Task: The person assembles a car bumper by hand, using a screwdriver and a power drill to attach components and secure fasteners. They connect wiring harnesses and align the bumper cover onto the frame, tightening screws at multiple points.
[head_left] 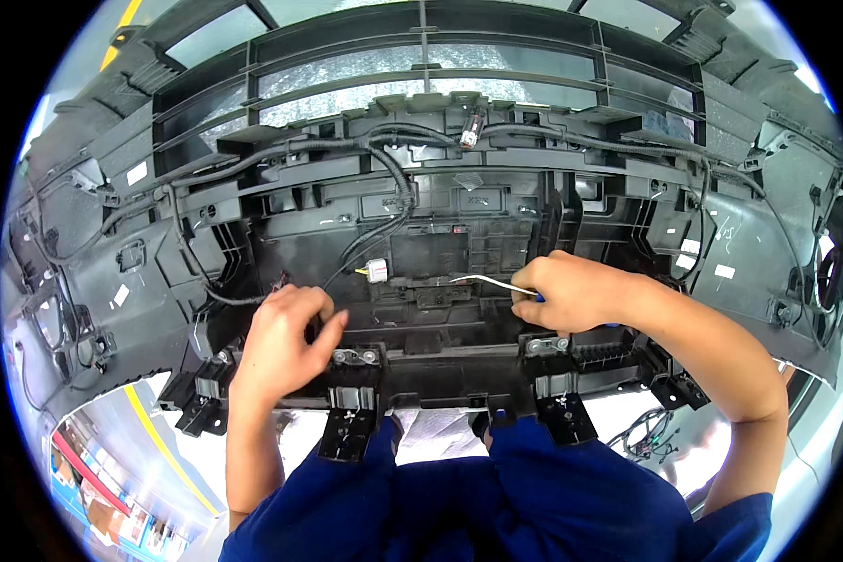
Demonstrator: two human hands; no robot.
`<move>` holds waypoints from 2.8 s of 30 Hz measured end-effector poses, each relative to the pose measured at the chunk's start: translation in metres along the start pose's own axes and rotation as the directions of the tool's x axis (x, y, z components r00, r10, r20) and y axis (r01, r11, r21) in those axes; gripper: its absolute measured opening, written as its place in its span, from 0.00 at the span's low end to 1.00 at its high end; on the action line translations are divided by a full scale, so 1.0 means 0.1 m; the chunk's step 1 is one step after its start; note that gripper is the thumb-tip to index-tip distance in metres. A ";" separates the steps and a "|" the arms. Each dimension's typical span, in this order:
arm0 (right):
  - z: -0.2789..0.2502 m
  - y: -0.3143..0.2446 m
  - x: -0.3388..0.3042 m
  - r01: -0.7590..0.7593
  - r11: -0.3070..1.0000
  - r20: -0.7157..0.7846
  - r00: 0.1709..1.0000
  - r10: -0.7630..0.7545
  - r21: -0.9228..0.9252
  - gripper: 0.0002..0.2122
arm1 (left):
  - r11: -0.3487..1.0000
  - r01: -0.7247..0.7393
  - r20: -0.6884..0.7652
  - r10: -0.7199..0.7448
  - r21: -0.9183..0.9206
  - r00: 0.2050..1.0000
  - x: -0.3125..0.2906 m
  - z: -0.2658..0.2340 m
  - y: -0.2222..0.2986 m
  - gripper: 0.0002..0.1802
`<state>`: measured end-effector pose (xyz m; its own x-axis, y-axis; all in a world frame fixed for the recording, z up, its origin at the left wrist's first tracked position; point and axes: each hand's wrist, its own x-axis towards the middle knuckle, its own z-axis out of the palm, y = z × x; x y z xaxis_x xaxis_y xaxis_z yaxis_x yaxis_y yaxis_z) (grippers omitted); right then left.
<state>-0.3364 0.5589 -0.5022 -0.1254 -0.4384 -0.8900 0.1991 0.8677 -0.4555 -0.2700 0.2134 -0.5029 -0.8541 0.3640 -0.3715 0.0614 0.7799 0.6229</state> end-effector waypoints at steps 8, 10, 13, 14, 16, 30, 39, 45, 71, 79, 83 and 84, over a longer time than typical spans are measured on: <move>0.25 0.28 -0.04 0.196 0.964 -0.342 0.906 -0.249 -0.181 0.11 | 0.993 0.030 -0.307 -0.063 -0.112 0.950 -0.24 0.09 0.17 0.04; 0.25 0.15 -0.07 0.189 0.965 -0.358 0.901 -0.245 -0.184 0.12 | 0.939 0.040 -0.309 -0.153 -0.342 0.939 -0.41 0.02 0.15 0.03; 0.38 0.15 -0.14 0.184 0.949 -0.420 0.863 -0.280 -0.255 0.10 | 0.515 0.080 -0.127 -0.353 -0.853 0.927 -0.61 -0.20 0.22 0.10; 0.41 0.14 -0.16 0.198 0.947 -0.430 0.854 -0.294 -0.254 0.09 | 0.221 -0.051 -0.120 -0.311 -0.974 0.943 -0.60 -0.24 0.26 0.14; 0.46 0.06 -0.16 0.205 0.959 -0.433 0.859 -0.272 -0.196 0.09 | -0.404 -0.047 0.024 -0.167 -0.913 0.986 -0.64 -0.25 0.14 0.15; 0.45 -0.14 0.22 0.144 0.800 -0.586 0.608 -0.536 -0.582 0.14 | -0.843 0.174 0.423 -0.069 -0.509 0.904 -0.71 -0.02 0.08 0.29; 0.08 -0.09 0.69 0.206 0.408 -0.183 0.658 -0.730 -0.889 0.11 | -0.687 0.125 0.278 -0.116 -0.716 0.954 -1.26 -0.19 0.27 0.17; -0.15 -0.35 0.96 0.361 0.256 0.038 0.639 -0.768 -0.897 0.09 | -0.668 -0.266 -0.069 -0.306 -0.695 0.950 -2.22 -0.12 0.49 0.18; 2.14 -2.71 -0.56 0.543 0.149 0.264 0.608 -0.749 -0.826 0.10 | -0.495 -0.273 0.506 -0.430 -0.825 -0.748 -7.42 6.63 0.78 0.22; 3.88 -2.72 0.41 0.777 -0.103 0.769 0.577 -0.276 -0.620 0.15 | -0.571 0.073 0.353 -0.596 -0.818 -0.721 -6.83 5.54 0.52 0.31; 4.75 -2.38 0.78 0.778 -0.032 0.720 0.564 -0.404 -0.628 0.19 | -0.356 0.520 -0.022 -0.810 -0.776 -0.587 -6.57 5.20 0.77 0.21; 4.84 -2.32 0.83 0.805 -0.020 0.722 0.521 -0.455 -0.593 0.20 | -0.084 0.492 -0.228 -0.810 -0.867 -0.541 -6.35 5.05 0.70 0.19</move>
<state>0.0776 0.2078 -0.4813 0.5459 -0.7927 -0.2714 -0.6815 -0.2316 -0.6942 0.5370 0.2941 -0.5711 0.2944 -0.9444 -0.1464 -0.8728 -0.3281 0.3614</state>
